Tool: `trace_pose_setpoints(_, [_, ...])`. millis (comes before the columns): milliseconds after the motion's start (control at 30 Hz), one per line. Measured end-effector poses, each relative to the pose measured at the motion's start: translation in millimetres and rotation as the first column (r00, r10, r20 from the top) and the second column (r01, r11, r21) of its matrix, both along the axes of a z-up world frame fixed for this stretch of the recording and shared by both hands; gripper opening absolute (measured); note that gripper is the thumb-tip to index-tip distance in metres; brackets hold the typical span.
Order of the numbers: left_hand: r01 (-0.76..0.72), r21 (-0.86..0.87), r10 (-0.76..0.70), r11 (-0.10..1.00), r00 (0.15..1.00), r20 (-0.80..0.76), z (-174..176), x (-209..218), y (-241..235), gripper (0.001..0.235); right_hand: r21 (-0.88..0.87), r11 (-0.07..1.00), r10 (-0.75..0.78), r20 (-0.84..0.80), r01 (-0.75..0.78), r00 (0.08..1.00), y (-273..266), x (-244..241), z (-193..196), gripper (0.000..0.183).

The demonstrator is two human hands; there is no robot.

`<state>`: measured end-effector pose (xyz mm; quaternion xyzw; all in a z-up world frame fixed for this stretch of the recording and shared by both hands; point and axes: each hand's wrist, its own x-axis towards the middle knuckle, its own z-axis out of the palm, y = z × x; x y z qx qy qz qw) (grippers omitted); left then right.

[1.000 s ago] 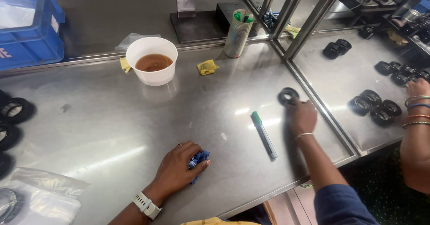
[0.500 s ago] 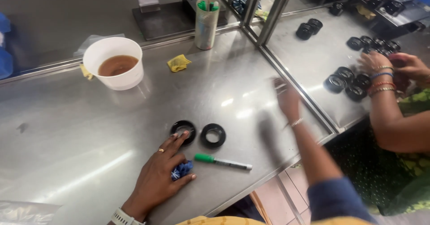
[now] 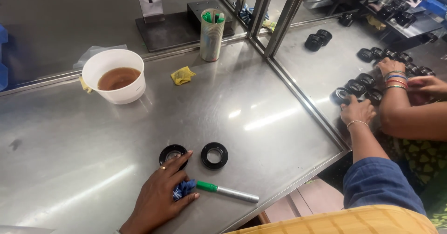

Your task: The recorder picks up black circular metal or plastic parts, marks them with a green pen, and cleans them using a cloth and a cup of liquid.

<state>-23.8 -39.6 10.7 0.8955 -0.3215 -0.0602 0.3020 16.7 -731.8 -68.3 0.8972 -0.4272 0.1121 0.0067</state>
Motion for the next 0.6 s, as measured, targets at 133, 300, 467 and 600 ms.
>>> trace_pose_setpoints(133, [-0.001,0.002,0.001,1.0,1.0,-0.023,2.3,-1.8,0.3,0.036,0.062,0.998,0.004,-0.015,-0.003,1.0,43.8,3.3,11.6,0.038])
trace_pose_setpoints(300, [0.011,-0.049,-0.011,0.999,1.0,-0.002,-2.0,-3.6,4.9,0.037,0.085,0.994,0.053,0.157,-0.067,0.986,56.9,23.6,22.5,0.026])
trace_pose_setpoints(467, [0.007,-0.047,-0.008,0.999,1.0,-0.016,-2.1,-4.3,6.2,0.037,0.17,0.945,0.227,0.277,-0.28,0.934,128.7,20.2,33.5,0.027])
trace_pose_setpoints(600, [0.002,-0.018,-0.003,1.0,0.999,-0.04,3.4,-4.6,4.4,0.036,-0.084,0.844,0.536,0.135,-0.529,0.833,224.7,19.6,15.6,0.032])
